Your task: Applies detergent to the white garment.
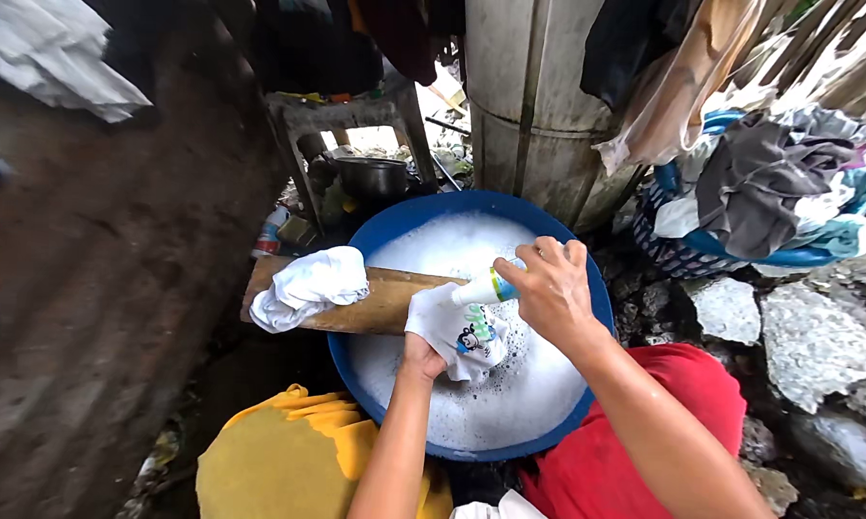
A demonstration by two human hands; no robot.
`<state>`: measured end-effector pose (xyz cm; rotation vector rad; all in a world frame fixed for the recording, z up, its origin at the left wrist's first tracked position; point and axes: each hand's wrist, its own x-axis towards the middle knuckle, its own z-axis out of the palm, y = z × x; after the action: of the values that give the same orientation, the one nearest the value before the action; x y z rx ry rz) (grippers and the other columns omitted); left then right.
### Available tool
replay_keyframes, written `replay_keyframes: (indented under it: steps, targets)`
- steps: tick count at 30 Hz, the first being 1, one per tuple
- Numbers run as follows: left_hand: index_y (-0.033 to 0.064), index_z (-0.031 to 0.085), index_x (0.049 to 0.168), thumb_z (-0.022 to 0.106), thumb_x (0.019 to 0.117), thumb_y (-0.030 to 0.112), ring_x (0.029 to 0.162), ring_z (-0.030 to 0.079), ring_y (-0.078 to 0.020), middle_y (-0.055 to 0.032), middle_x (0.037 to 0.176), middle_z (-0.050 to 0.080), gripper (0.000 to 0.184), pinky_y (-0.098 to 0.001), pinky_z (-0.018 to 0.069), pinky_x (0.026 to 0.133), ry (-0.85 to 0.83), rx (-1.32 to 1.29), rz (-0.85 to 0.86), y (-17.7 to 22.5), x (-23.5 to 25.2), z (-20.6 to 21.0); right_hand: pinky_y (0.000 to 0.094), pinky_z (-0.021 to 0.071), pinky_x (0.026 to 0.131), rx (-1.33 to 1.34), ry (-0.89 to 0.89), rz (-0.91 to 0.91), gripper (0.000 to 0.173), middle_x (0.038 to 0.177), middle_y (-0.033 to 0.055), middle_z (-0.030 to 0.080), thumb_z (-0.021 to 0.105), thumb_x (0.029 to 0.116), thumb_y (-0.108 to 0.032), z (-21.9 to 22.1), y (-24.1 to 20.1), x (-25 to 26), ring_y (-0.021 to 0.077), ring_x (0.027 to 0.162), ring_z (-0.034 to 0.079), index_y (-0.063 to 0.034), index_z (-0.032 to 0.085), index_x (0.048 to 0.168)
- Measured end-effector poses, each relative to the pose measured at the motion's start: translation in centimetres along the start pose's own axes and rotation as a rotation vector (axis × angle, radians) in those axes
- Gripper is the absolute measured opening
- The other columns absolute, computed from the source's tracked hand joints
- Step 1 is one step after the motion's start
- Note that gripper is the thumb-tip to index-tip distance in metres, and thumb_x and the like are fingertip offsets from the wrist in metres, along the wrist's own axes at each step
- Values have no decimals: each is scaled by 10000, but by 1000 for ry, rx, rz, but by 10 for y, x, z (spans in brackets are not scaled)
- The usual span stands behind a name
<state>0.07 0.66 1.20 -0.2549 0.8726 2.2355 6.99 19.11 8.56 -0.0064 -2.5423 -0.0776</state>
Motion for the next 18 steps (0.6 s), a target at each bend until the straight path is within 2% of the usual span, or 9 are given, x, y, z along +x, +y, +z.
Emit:
replay_keyframes:
  steps: [14,18]
  targets:
    - [172,610,1014,44,1040,623,768,711,-161,-41,841,714,724,-350,601,630,15,61,-46,-1,-3,2,611,455,852,-1,35,11,405,979,152,723,675,796,112,2,-5,3,417,1020,664,-163,759,1081]
    - [171,606,1047,60,1052,598,802,705,-151,-34,873,712,693,-347,599,667,-15,74,-19,-2,-2,0,614,461,844,11,47,-1,410,986,156,726,681,793,113,1,-7,3,419,1024,667,-159,759,1089]
